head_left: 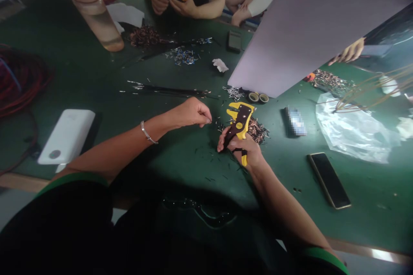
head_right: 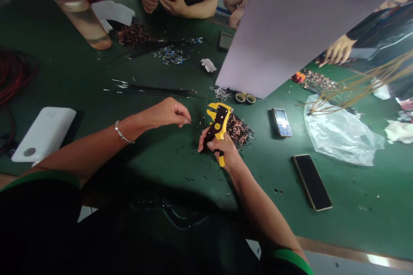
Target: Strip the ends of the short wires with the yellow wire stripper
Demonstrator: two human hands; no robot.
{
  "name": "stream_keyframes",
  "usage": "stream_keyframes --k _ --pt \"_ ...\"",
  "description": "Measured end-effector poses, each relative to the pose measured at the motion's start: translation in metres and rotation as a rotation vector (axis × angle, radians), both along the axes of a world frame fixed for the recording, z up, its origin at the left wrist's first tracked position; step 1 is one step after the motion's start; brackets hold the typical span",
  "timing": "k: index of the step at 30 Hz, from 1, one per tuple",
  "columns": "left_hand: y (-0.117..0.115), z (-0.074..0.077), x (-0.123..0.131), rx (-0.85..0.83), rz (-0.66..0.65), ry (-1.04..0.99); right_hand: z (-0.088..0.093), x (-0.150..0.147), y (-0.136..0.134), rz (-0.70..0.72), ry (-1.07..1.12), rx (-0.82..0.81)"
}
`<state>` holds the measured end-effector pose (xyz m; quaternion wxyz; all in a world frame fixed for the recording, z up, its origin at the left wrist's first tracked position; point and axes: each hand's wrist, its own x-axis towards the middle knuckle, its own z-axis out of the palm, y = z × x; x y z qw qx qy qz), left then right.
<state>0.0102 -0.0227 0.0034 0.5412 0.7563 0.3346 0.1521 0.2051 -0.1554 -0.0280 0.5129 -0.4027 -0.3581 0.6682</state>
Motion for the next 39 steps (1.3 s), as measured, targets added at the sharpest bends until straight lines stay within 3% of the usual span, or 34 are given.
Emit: stream_keyframes --k 6,13,31,39 --pt "0.006 0.003 -0.003 -0.131 0.090 -0.103 -0.007 0.003 -0.003 0.073 -0.004 0.010" --pt "0.007 0.003 -0.004 -0.169 0.085 -0.147 -0.013 0.003 -0.004 0.198 0.000 -0.025" --pt "-0.001 0.004 0.001 -0.195 0.058 -0.100 -0.012 -0.005 -0.009 0.199 0.007 -0.025" --pt "0.001 -0.001 0.001 -0.183 0.049 -0.099 -0.022 -0.004 -0.009 0.187 0.009 0.023"
